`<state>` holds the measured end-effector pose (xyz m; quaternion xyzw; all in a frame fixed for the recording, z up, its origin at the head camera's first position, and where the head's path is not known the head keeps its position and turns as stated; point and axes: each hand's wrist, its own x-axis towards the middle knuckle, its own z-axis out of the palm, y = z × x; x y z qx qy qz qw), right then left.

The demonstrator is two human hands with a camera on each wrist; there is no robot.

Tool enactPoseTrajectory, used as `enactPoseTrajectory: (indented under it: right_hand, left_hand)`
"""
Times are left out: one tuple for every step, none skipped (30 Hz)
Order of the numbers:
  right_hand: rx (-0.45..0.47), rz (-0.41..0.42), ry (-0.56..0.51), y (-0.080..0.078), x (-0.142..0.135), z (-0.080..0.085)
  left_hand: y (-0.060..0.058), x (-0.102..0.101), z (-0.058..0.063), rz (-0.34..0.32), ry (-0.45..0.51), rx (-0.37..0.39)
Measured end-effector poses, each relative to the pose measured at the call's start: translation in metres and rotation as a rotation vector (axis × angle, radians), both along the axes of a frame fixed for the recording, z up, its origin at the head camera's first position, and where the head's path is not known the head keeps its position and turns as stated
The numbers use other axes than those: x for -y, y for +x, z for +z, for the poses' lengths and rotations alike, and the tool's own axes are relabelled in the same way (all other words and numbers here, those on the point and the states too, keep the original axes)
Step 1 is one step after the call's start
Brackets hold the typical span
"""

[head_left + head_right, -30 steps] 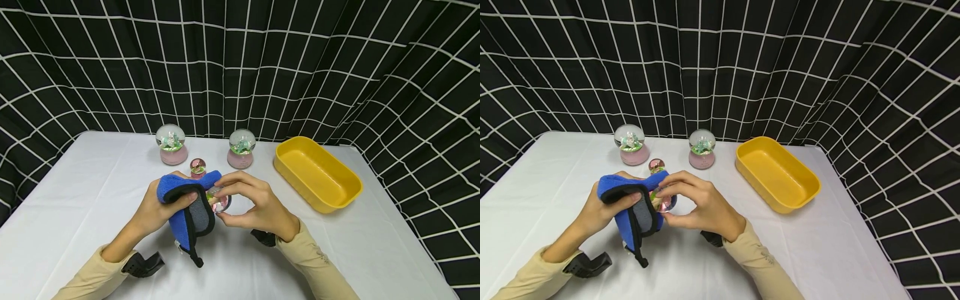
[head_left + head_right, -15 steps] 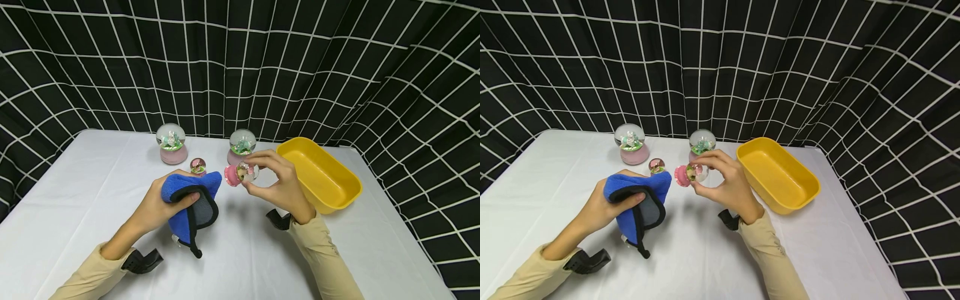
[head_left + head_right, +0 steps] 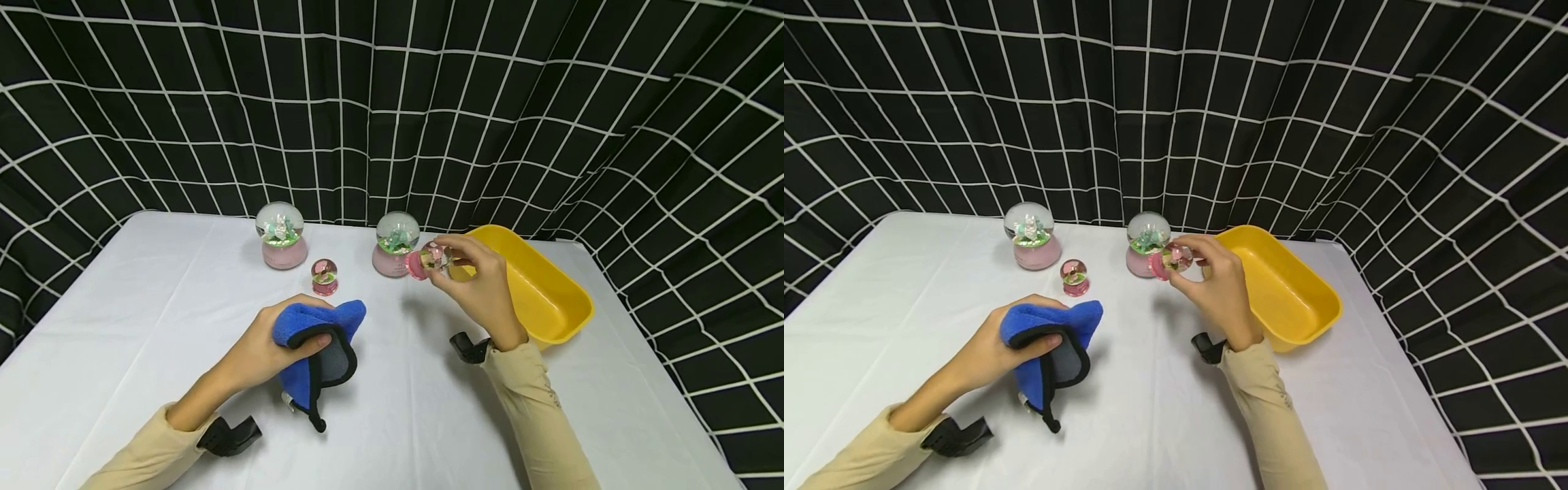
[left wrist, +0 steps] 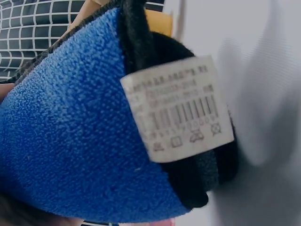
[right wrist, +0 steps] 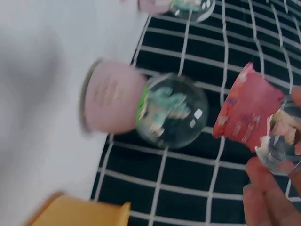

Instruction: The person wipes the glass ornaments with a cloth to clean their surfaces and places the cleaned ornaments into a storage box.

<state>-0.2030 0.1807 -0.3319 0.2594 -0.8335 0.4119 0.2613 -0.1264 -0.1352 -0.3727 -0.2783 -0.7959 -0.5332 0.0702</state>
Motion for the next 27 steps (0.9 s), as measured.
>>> enactPoseTrajectory:
  right_hand:
    - [0.016, -0.021, -0.007, -0.003, -0.003, -0.001]
    - [0.033, -0.044, -0.011, -0.006, -0.007, -0.003]
    - [0.049, -0.064, -0.017, -0.008, -0.01, -0.005]
    - [0.06, -0.087, -0.017, -0.01, -0.012, -0.006]
    - [0.068, -0.114, -0.014, -0.012, -0.015, -0.007]
    - [0.074, -0.141, -0.012, -0.014, -0.016, -0.008]
    - [0.078, -0.167, -0.01, -0.016, -0.018, -0.008]
    - [0.078, -0.191, -0.01, -0.017, -0.019, -0.01]
    - [0.074, -0.213, -0.012, -0.018, -0.02, -0.01]
    - [0.07, -0.235, -0.011, -0.02, -0.021, -0.011]
    - [0.068, -0.254, -0.013, -0.021, -0.022, -0.011]
    - [0.066, -0.267, -0.015, -0.023, -0.023, -0.012]
    - [0.064, -0.276, -0.016, -0.024, -0.025, -0.013]
    - [0.065, -0.285, -0.016, -0.026, -0.026, -0.014]
    - [0.068, -0.291, -0.015, -0.028, -0.027, -0.015]
    - [0.072, -0.297, -0.012, -0.03, -0.029, -0.016]
    - [0.079, -0.303, -0.011, -0.032, -0.031, -0.017]
    - [0.085, -0.308, -0.011, -0.034, -0.032, -0.018]
    - [0.095, -0.315, -0.011, -0.036, -0.034, -0.02]
    - [0.105, -0.325, -0.015, -0.038, -0.035, -0.021]
    - [0.117, -0.338, -0.02, -0.039, -0.037, -0.022]
    - [0.128, -0.351, -0.027, -0.041, -0.038, -0.024]
    - [0.141, -0.366, -0.033, -0.042, -0.039, -0.025]
    - [0.153, -0.38, -0.036, -0.043, -0.04, -0.026]
    - [0.167, -0.395, -0.038, -0.044, -0.041, -0.027]
    - [0.181, -0.407, -0.041, -0.045, -0.042, -0.027]
    - [0.196, -0.416, -0.042, -0.045, -0.043, -0.028]
  left_hand:
    - [0.001, 0.001, -0.002, -0.004, 0.0, 0.004]
    - [0.002, 0.003, -0.003, -0.008, 0.0, 0.01]
    - [0.004, 0.005, -0.004, -0.01, -0.002, 0.02]
    - [0.005, 0.006, -0.005, -0.013, -0.006, 0.032]
    - [0.006, 0.007, -0.006, -0.019, -0.009, 0.046]
    - [0.007, 0.008, -0.007, -0.026, -0.013, 0.06]
    - [0.007, 0.009, -0.008, -0.035, -0.02, 0.075]
    - [0.008, 0.01, -0.009, -0.044, -0.027, 0.093]
    - [0.008, 0.011, -0.009, -0.052, -0.036, 0.113]
    - [0.009, 0.011, -0.01, -0.062, -0.046, 0.13]
    - [0.009, 0.011, -0.01, -0.07, -0.056, 0.145]
    - [0.009, 0.011, -0.011, -0.08, -0.067, 0.157]
    - [0.009, 0.011, -0.011, -0.089, -0.074, 0.171]
    - [0.009, 0.011, -0.011, -0.096, -0.08, 0.182]
    - [0.01, 0.012, -0.011, -0.101, -0.086, 0.19]
    - [0.01, 0.012, -0.011, -0.107, -0.089, 0.192]
    - [0.01, 0.012, -0.011, -0.112, -0.092, 0.196]
    - [0.01, 0.012, -0.011, -0.118, -0.095, 0.197]
    - [0.01, 0.012, -0.011, -0.119, -0.096, 0.199]
    - [0.01, 0.012, -0.011, -0.122, -0.098, 0.199]
    - [0.01, 0.012, -0.011, -0.124, -0.1, 0.199]
    - [0.01, 0.012, -0.011, -0.125, -0.103, 0.199]
    - [0.01, 0.012, -0.011, -0.124, -0.107, 0.199]
    - [0.01, 0.012, -0.011, -0.122, -0.111, 0.199]
    - [0.01, 0.012, -0.011, -0.12, -0.113, 0.201]
    - [0.009, 0.012, -0.011, -0.119, -0.117, 0.203]
    - [0.01, 0.012, -0.011, -0.116, -0.12, 0.207]
